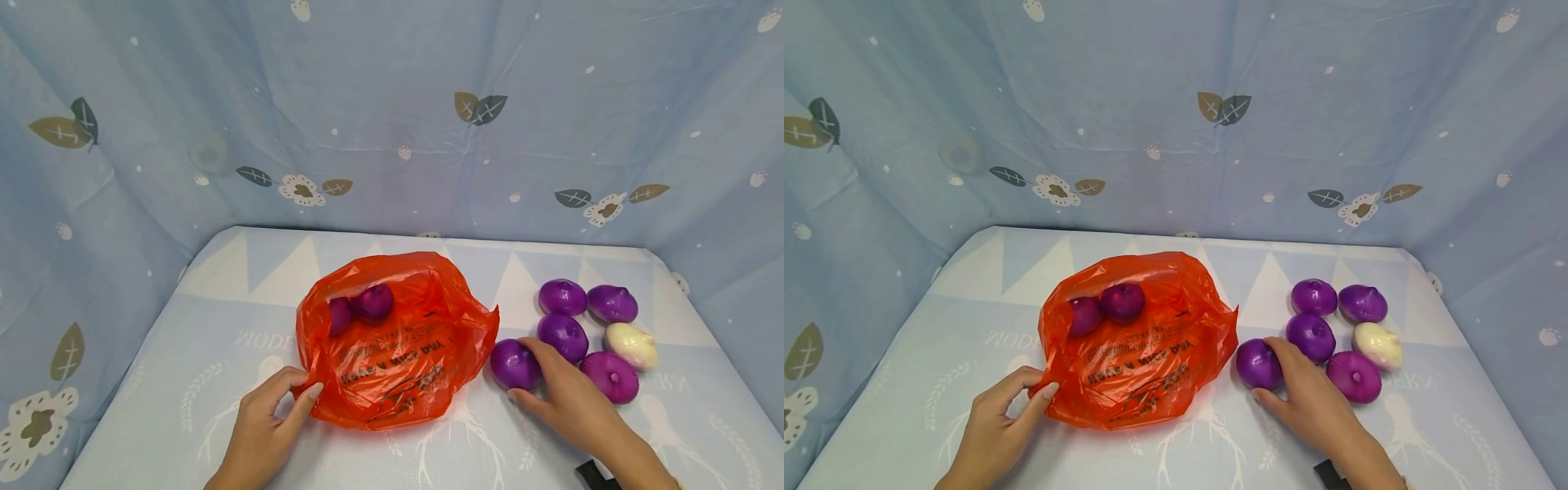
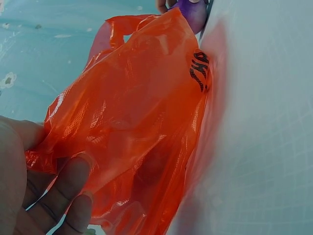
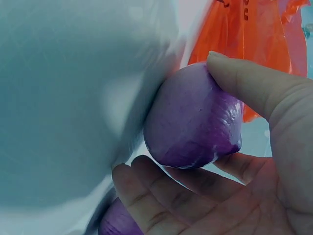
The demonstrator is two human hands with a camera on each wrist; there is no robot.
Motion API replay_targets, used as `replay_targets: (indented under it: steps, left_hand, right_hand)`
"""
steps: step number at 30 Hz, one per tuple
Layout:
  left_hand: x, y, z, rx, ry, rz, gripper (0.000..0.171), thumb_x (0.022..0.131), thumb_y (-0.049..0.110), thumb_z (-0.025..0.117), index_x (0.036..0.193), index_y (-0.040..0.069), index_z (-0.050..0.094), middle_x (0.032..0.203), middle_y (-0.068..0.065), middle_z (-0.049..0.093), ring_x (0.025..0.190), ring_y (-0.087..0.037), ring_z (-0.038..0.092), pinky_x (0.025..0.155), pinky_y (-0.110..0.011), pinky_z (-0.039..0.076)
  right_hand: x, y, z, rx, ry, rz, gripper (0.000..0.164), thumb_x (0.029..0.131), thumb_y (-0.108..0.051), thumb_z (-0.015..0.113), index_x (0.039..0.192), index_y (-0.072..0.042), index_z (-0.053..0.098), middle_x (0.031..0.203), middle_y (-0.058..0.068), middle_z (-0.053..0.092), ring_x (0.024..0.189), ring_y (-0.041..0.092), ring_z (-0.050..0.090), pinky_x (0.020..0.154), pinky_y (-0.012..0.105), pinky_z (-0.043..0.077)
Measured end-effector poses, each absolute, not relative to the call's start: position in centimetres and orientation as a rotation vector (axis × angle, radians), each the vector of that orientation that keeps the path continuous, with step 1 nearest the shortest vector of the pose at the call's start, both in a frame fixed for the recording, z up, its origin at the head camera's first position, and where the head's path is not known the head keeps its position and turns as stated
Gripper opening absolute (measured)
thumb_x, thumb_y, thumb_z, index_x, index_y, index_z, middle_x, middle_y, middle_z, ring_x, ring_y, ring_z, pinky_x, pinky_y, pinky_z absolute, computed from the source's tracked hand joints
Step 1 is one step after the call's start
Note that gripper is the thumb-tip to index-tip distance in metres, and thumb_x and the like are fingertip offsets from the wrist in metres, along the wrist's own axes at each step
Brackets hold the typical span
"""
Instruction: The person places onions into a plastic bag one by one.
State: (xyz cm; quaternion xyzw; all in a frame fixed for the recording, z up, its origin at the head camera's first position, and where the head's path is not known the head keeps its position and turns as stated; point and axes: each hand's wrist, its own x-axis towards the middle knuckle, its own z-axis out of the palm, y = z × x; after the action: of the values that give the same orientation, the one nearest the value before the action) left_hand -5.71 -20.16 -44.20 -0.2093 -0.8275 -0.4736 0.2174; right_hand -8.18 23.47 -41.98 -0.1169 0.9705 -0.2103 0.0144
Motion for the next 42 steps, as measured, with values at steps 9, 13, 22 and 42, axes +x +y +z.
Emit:
replay_targets:
  steps: [9,13,22,42]
  left_hand:
    - [-5.7,-20.2,-44.3,-0.582,-2.282,-1.304,0.037,0.084,-0.009,0.081,0.104,0.020,0.070,0.092,0.009,0.066,0.082,-0.005,0.059,0.077,-0.015,0.050]
    - [-5.7,-20.2,-44.3,-0.572,-2.293,-1.304,0.036,0.084,-0.008,0.081,0.104,0.020,0.070,0.092,0.009,0.066,0.082,-0.005,0.059,0.078,-0.014,0.050]
    - [-5.7,-20.2,-44.3,-0.565,-2.305,-1.309,0.036,0.085,-0.008,0.081,0.104,0.020,0.070,0.094,0.008,0.067,0.082,-0.005,0.060,0.080,-0.014,0.051]
    - [-5.7,-20.2,-44.2,-0.578,-2.289,-1.310,0.036,0.084,-0.009,0.081,0.104,0.019,0.070,0.093,0.008,0.066,0.082,-0.005,0.059,0.078,-0.014,0.050]
  right_hand:
    - [-8.1,23.5,-42.0,-0.324,2.994,-0.678,0.082,0.084,-0.035,0.089,0.148,-0.005,0.048,0.141,0.019,0.059,0.124,0.041,0.061,0.099,0.062,0.050]
    - [-7.9,23.5,-42.0,-0.301,2.984,-0.700,0.083,0.085,-0.038,0.089,0.148,-0.004,0.047,0.143,0.020,0.057,0.126,0.042,0.060,0.099,0.062,0.050]
    - [-7.4,23.7,-41.2,-0.275,2.995,-0.708,0.089,0.083,-0.043,0.089,0.148,-0.001,0.047,0.138,0.022,0.061,0.108,0.036,0.067,0.089,0.057,0.057]
    - [-5.2,21.4,-36.4,-0.211,2.891,-0.675,0.092,0.081,-0.069,0.079,0.152,-0.017,0.050,0.151,0.014,0.054,0.120,0.035,0.064,0.084,0.053,0.060]
